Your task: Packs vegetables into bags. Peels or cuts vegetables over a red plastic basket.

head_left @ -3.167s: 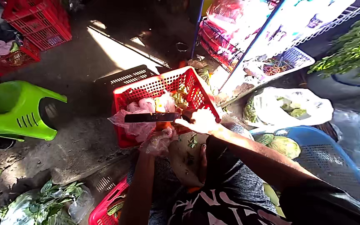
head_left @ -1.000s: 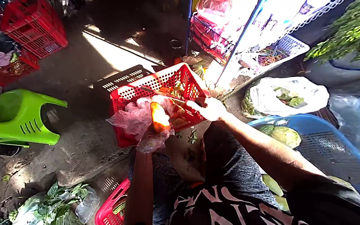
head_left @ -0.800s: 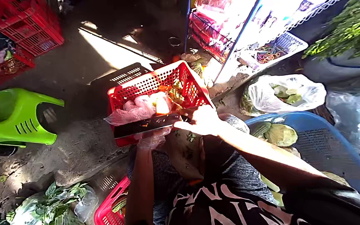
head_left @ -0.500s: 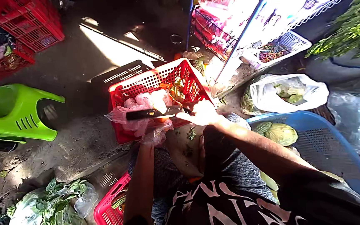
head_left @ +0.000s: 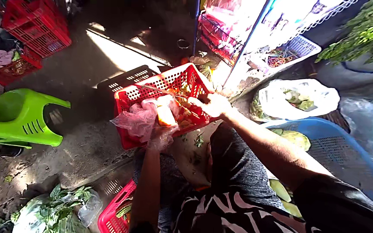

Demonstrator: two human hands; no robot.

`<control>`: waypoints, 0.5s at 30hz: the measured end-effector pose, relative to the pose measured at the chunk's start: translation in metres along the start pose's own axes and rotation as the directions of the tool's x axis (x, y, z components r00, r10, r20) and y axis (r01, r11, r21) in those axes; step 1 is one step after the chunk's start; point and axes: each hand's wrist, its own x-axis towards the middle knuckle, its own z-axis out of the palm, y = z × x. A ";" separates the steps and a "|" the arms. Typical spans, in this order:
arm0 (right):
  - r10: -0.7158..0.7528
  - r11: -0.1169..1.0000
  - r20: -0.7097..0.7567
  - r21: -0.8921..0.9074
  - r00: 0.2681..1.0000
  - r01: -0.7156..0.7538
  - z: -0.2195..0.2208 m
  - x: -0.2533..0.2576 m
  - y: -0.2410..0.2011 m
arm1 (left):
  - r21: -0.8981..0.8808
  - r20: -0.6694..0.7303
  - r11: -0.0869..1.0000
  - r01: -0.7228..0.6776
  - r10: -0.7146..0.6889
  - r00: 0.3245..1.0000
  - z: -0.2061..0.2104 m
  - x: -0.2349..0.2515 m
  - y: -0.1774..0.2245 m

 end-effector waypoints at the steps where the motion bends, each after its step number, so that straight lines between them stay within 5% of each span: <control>1: -0.028 1.000 -0.014 -0.007 1.000 0.028 -0.001 -0.003 -0.007 | -0.042 -0.003 0.999 -0.012 0.012 1.000 0.000 0.002 0.000; 4: -0.172 0.985 -0.048 -0.004 0.984 0.172 0.006 -0.024 -0.023 | -0.104 -0.023 0.994 -0.039 0.037 0.999 0.002 0.005 -0.002; 10: -0.343 0.935 0.055 -0.076 0.938 0.347 0.023 -0.035 -0.029 | 0.081 0.003 0.996 -0.036 0.036 0.999 -0.001 0.006 -0.004; 15: -0.191 0.972 0.014 -0.133 0.981 0.192 0.031 0.001 0.003 | 0.023 -0.043 0.999 0.036 -0.035 0.998 0.001 0.013 0.002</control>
